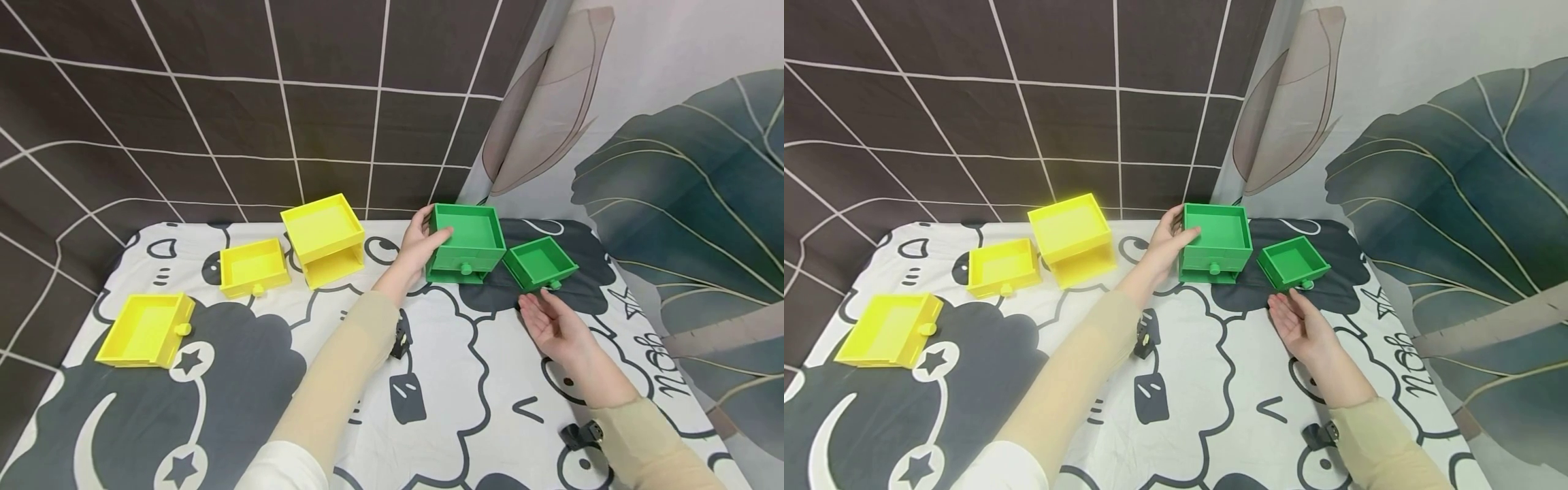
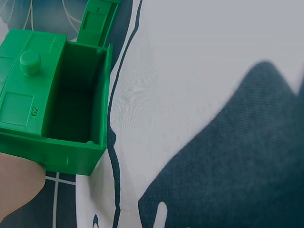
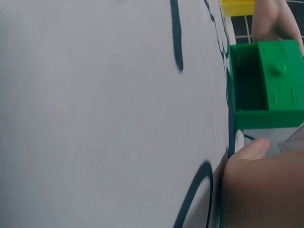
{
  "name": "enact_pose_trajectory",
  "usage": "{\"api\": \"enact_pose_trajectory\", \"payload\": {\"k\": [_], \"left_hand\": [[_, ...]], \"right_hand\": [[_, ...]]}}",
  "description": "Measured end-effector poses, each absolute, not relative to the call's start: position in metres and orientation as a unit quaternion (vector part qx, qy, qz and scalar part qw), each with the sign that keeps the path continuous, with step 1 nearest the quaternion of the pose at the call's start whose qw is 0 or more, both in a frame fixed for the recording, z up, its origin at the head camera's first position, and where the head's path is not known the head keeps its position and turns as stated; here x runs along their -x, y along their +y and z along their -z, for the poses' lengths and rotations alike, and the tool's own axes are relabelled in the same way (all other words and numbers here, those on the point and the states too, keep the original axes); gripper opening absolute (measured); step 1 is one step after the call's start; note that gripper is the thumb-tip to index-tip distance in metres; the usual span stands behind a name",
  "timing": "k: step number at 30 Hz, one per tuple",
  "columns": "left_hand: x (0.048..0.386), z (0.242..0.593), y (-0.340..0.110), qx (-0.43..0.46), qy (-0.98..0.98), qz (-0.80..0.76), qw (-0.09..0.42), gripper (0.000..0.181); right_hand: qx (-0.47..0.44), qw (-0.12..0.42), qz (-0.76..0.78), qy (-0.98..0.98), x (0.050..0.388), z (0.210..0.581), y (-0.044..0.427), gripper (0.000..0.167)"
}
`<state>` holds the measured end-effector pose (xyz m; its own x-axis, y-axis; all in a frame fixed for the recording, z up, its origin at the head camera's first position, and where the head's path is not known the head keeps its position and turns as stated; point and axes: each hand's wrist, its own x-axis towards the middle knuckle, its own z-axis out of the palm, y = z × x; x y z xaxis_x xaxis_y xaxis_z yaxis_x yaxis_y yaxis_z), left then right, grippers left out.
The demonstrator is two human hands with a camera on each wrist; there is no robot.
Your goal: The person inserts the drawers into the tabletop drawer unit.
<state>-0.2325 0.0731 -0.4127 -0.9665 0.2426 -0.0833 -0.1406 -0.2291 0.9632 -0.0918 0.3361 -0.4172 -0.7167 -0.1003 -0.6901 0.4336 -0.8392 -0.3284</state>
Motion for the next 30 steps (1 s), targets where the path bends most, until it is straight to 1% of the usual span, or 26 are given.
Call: {"api": "enact_pose_trajectory", "payload": {"k": [7, 17, 23, 30], "left_hand": [[0.233, 0.413, 0.074, -0.041, 0.605, -0.786, 0.122, 0.073], [0.233, 0.413, 0.073, -0.037, 0.605, -0.786, 0.122, 0.073], [0.232, 0.412, 0.072, -0.035, 0.607, -0.785, 0.122, 0.073], [0.232, 0.413, 0.073, -0.034, 0.610, -0.782, 0.121, 0.073]], "right_hand": [[-0.336, 0.157, 0.899, 0.233, 0.088, 0.417, 0.352, 0.029], [-0.313, 0.182, 0.899, 0.245, 0.090, 0.419, 0.376, 0.039], [-0.291, 0.209, 0.898, 0.254, 0.094, 0.420, 0.388, 0.045], [-0.277, 0.229, 0.900, 0.247, 0.096, 0.421, 0.402, 0.048]]}}
